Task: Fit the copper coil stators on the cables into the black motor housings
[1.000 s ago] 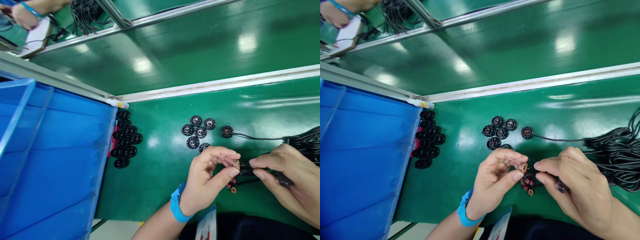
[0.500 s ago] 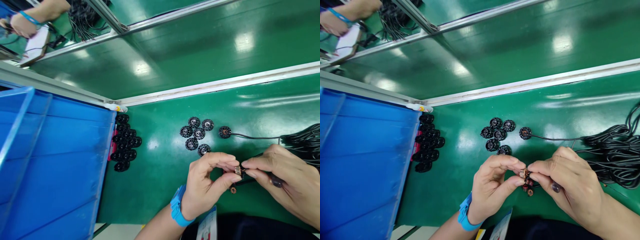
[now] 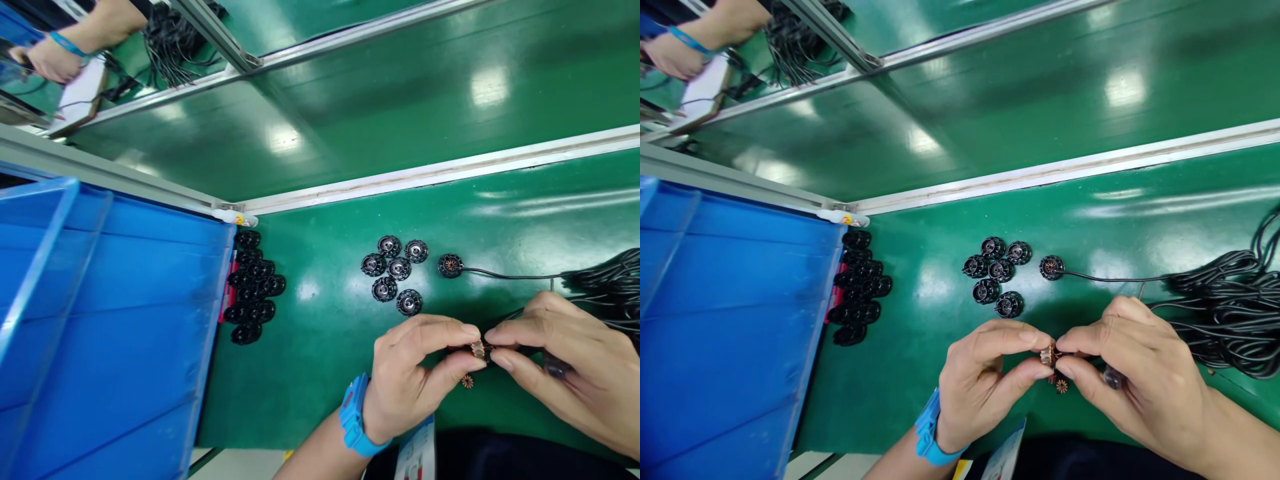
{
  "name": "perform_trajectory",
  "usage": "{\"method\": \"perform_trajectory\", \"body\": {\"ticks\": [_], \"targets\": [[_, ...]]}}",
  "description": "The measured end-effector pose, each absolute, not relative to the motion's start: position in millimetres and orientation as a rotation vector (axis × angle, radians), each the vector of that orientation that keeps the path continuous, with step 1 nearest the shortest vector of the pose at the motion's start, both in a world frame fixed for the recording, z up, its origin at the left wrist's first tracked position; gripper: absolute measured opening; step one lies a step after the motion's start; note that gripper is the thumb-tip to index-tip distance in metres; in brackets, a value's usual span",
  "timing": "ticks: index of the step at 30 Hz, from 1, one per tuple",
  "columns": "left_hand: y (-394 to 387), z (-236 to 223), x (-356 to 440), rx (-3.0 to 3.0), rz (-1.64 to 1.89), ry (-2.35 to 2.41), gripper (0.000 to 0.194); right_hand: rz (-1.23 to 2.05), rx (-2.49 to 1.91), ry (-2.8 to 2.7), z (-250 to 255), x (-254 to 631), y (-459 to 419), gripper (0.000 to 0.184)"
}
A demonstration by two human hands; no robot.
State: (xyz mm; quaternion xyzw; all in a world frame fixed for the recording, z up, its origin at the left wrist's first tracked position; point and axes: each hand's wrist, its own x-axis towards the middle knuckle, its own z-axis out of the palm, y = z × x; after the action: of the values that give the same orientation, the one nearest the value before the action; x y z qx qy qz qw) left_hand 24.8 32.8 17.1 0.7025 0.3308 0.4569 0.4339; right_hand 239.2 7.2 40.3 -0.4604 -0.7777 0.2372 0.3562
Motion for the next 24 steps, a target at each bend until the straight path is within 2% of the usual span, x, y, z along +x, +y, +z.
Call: {"method": "perform_trajectory", "body": {"ticks": [15, 24], "targets": [[33, 21, 21, 1.879, 1.101, 0.759, 0.022, 0.756, -1.151, -1.991, 42, 241, 10, 0.010], [32, 19, 17, 1.935, 0.963, 0.655, 0.032, 0.969, -1.126, -1.988, 37, 252, 11, 0.007]]}}
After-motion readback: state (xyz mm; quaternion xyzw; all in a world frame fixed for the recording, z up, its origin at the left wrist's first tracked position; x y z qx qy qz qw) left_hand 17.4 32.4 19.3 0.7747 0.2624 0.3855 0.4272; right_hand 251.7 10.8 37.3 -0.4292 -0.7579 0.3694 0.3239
